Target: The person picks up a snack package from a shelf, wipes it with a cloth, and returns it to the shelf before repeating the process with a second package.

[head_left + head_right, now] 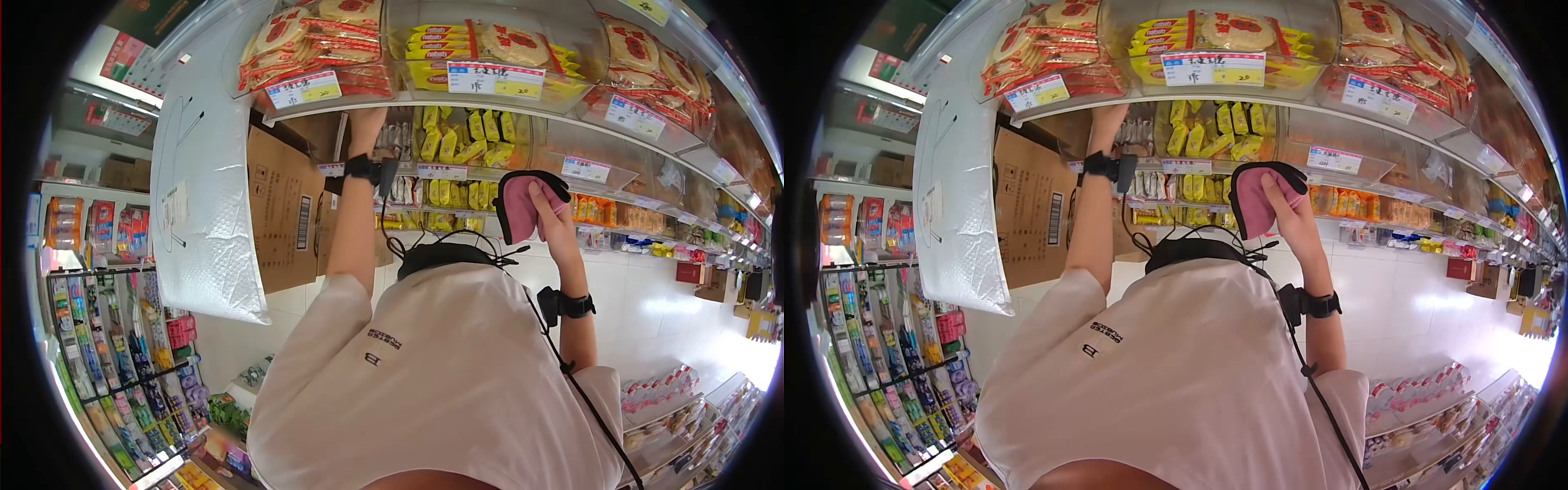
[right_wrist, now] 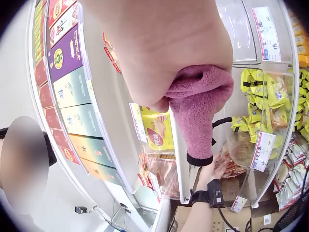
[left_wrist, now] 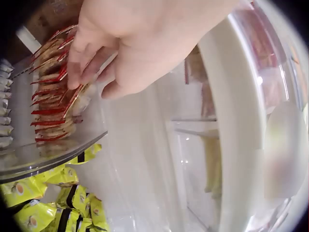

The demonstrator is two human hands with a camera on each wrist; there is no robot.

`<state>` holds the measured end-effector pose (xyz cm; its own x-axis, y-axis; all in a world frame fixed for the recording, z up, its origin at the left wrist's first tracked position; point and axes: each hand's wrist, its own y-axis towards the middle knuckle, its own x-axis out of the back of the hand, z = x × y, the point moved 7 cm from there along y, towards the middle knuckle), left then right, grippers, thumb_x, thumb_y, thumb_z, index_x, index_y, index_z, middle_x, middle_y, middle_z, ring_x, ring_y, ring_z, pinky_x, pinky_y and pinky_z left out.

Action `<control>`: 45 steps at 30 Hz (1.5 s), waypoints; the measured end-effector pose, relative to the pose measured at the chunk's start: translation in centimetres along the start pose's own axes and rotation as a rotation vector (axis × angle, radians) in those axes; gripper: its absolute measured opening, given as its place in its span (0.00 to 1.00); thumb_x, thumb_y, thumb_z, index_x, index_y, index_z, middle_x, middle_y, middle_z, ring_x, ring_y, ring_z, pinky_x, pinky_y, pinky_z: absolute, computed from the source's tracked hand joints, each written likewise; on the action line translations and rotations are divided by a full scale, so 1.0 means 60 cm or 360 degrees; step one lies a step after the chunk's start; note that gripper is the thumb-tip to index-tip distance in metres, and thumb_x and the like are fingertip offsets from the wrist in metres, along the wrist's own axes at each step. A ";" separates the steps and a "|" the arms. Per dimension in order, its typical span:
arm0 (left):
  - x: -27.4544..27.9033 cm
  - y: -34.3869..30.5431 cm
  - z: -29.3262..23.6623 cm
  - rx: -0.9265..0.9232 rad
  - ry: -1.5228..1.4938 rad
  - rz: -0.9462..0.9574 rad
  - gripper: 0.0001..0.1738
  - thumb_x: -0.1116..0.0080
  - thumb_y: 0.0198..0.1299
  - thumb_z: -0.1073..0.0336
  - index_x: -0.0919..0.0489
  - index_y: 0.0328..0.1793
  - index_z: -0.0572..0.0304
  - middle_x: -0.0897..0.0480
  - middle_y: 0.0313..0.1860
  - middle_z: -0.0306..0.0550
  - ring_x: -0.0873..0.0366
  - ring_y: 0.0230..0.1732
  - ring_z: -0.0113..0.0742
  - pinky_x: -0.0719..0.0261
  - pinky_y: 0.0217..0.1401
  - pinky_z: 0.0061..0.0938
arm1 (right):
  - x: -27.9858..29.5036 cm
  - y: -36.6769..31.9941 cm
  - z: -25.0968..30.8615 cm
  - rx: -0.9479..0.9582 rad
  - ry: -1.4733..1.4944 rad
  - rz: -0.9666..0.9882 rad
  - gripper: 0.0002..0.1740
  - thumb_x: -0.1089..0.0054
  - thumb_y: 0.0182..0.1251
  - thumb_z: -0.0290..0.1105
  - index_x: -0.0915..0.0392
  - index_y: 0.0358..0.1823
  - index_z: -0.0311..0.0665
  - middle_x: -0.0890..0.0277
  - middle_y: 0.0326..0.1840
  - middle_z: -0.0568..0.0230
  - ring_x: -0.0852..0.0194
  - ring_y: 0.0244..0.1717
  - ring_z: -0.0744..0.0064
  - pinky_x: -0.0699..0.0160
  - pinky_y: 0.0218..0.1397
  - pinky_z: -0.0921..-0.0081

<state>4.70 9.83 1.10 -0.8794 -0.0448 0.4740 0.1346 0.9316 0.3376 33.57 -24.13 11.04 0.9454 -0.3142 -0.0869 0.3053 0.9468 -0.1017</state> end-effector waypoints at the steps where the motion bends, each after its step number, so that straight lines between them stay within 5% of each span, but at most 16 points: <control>1: -0.014 0.011 0.003 -0.0154 0.0225 -0.0022 0.16 0.38 0.62 0.60 0.18 0.48 0.66 0.15 0.40 0.56 0.17 0.43 0.51 0.21 0.49 0.41 | -0.001 0.001 0.000 -0.0022 0.0005 0.0010 0.14 0.42 0.77 0.38 0.20 0.53 0.34 0.23 0.42 0.75 0.31 0.43 0.86 0.34 0.49 0.83; 5: -0.066 0.024 0.001 -0.0545 0.0830 -0.0071 0.22 0.37 0.61 0.58 0.21 0.55 0.67 0.16 0.51 0.59 0.19 0.51 0.55 0.24 0.56 0.44 | 0.000 -0.004 0.004 -0.0056 0.0039 -0.0017 0.15 0.42 0.77 0.37 0.21 0.54 0.33 0.20 0.48 0.73 0.28 0.50 0.85 0.29 0.56 0.82; 21: -0.048 0.004 -0.023 -0.0067 0.0362 -0.0125 0.32 0.41 0.63 0.51 0.26 0.67 0.64 0.23 0.64 0.62 0.27 0.64 0.59 0.34 0.69 0.47 | 0.002 0.009 0.000 -0.0118 0.0146 -0.0144 0.15 0.42 0.77 0.38 0.20 0.54 0.33 0.20 0.47 0.73 0.27 0.49 0.86 0.29 0.54 0.83; 24: -0.047 -0.002 -0.026 -0.0027 0.0333 -0.0137 0.33 0.42 0.63 0.50 0.27 0.69 0.63 0.24 0.67 0.63 0.29 0.67 0.60 0.36 0.71 0.48 | -0.021 0.024 0.009 -0.0004 0.0073 -0.0107 0.15 0.42 0.77 0.44 0.19 0.49 0.39 0.30 0.26 0.79 0.42 0.24 0.90 0.46 0.28 0.85; 27: -0.051 -0.008 -0.032 -0.0020 0.0323 -0.0135 0.34 0.42 0.63 0.49 0.28 0.70 0.63 0.24 0.67 0.62 0.29 0.67 0.59 0.36 0.71 0.48 | -0.034 0.029 0.008 0.0056 0.0033 -0.0119 0.15 0.42 0.76 0.46 0.18 0.45 0.41 0.36 0.15 0.82 0.49 0.12 0.92 0.54 0.14 0.86; 45: -0.048 0.015 -0.042 0.0005 0.0369 -0.0085 0.31 0.40 0.63 0.52 0.27 0.66 0.65 0.23 0.61 0.59 0.27 0.61 0.51 0.32 0.64 0.43 | -0.030 0.012 0.004 -0.0030 0.0168 -0.0117 0.15 0.44 0.77 0.46 0.19 0.44 0.43 0.36 0.16 0.83 0.50 0.12 0.93 0.57 0.14 0.85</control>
<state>8.53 9.90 2.09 -0.7568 -0.1752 0.6297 0.0891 0.9268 0.3649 32.13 -22.89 11.37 0.9028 -0.3895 -0.1824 0.3705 0.9197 -0.1300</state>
